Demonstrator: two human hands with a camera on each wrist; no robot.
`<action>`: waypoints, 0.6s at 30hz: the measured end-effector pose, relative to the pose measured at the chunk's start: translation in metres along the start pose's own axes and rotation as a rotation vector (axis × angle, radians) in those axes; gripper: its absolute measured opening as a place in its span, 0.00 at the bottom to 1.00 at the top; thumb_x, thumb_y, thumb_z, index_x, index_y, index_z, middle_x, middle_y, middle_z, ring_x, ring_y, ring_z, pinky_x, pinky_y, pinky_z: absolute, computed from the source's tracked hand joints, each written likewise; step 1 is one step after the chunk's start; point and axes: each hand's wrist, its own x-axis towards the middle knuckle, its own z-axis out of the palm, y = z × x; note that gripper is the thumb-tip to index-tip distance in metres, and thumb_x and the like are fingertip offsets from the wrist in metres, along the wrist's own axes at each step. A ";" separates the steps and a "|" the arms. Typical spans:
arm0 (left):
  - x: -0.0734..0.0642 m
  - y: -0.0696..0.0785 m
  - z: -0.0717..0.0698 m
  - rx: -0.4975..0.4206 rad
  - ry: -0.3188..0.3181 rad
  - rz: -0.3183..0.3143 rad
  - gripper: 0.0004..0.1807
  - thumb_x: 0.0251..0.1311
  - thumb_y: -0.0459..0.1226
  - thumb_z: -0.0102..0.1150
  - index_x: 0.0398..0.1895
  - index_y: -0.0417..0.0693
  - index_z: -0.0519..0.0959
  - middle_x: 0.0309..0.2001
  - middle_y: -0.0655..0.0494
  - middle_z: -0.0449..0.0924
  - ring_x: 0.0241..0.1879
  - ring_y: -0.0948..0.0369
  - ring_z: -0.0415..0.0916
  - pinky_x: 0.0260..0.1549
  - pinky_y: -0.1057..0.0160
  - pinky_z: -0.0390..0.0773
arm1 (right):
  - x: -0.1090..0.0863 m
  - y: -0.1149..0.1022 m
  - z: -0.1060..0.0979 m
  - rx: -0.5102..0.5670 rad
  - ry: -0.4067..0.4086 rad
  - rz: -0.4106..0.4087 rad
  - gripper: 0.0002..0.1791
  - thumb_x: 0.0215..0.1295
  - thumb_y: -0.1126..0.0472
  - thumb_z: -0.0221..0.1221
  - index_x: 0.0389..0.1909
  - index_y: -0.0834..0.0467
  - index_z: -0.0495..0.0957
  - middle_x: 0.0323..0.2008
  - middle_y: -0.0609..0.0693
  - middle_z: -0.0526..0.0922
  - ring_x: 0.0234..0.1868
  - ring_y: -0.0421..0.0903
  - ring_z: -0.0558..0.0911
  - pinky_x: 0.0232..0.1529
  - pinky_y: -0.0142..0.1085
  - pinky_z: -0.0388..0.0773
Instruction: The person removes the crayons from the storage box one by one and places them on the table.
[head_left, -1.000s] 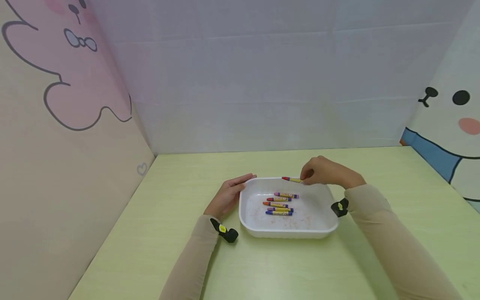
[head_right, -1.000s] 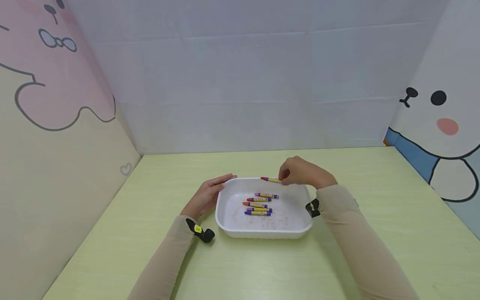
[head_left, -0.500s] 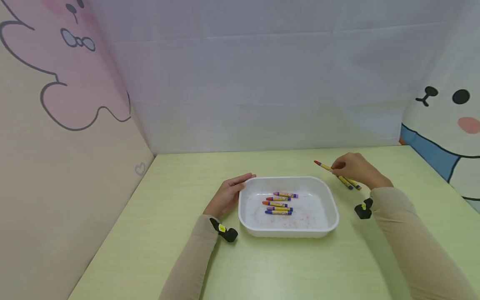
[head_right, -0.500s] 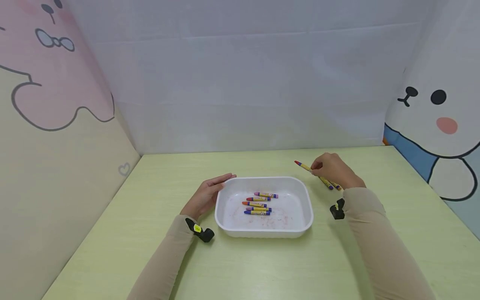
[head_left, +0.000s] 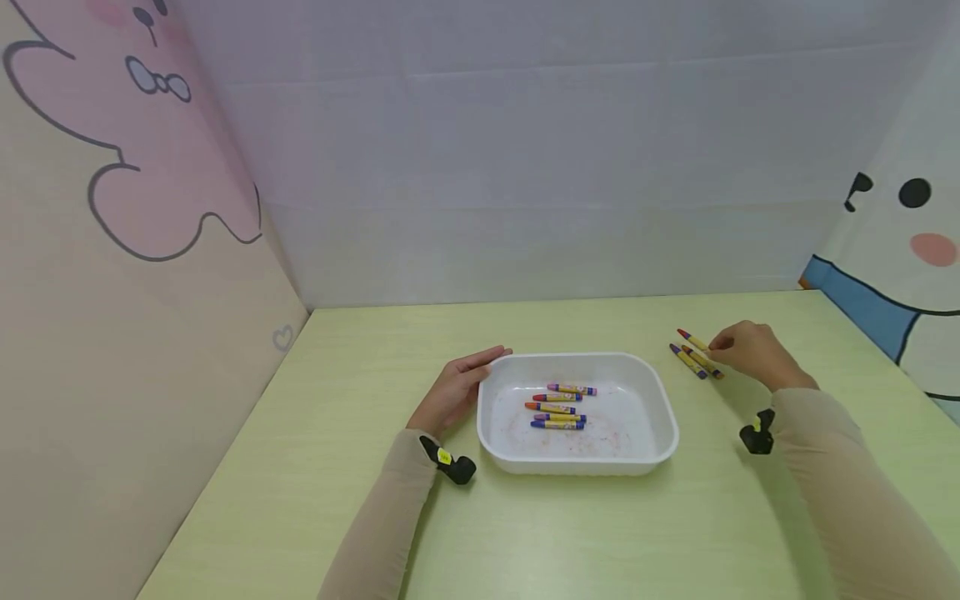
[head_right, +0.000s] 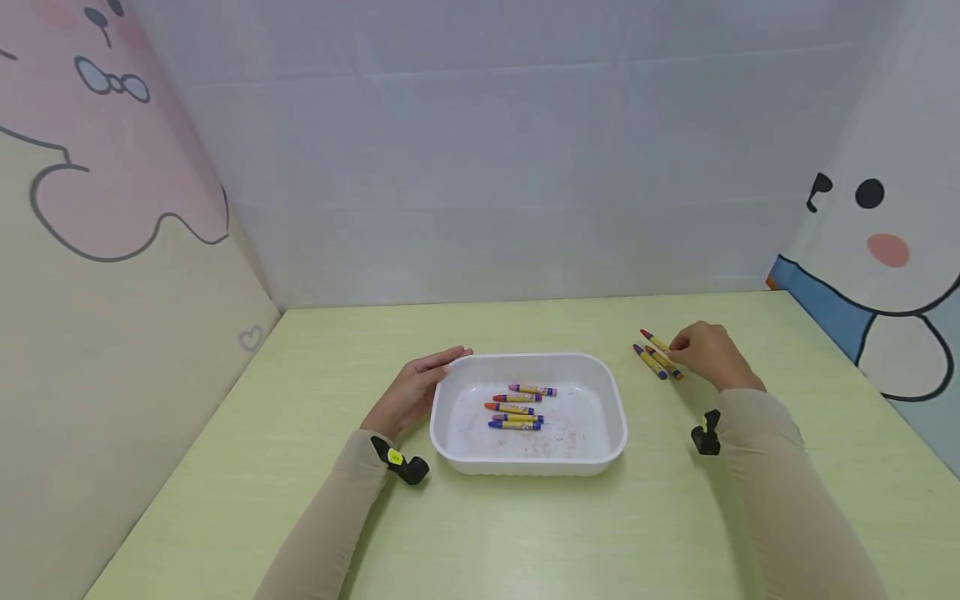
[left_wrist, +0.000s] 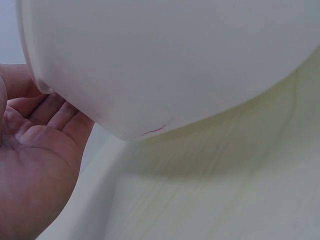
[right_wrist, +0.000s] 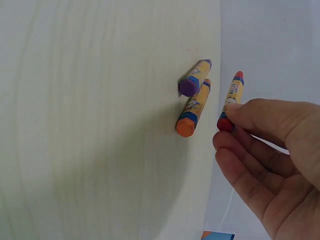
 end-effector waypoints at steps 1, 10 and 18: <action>0.000 0.000 0.000 -0.001 -0.001 0.000 0.22 0.71 0.29 0.41 0.67 0.41 0.68 0.68 0.48 0.68 0.68 0.55 0.64 0.63 0.60 0.70 | 0.000 0.002 0.001 -0.005 -0.002 0.006 0.16 0.63 0.61 0.58 0.41 0.73 0.80 0.37 0.67 0.84 0.36 0.59 0.81 0.35 0.48 0.80; -0.001 0.000 0.000 -0.011 0.001 -0.002 0.22 0.71 0.29 0.41 0.67 0.40 0.68 0.68 0.47 0.68 0.69 0.55 0.64 0.62 0.61 0.71 | -0.002 0.015 0.003 -0.032 -0.033 0.059 0.14 0.62 0.64 0.59 0.37 0.74 0.81 0.34 0.65 0.84 0.33 0.54 0.80 0.32 0.44 0.78; 0.000 0.000 0.000 -0.009 0.001 0.003 0.22 0.71 0.29 0.41 0.67 0.41 0.68 0.68 0.47 0.68 0.69 0.55 0.64 0.62 0.61 0.71 | -0.004 0.021 0.003 -0.028 -0.058 0.067 0.12 0.61 0.64 0.59 0.35 0.71 0.82 0.32 0.62 0.84 0.33 0.53 0.80 0.34 0.46 0.77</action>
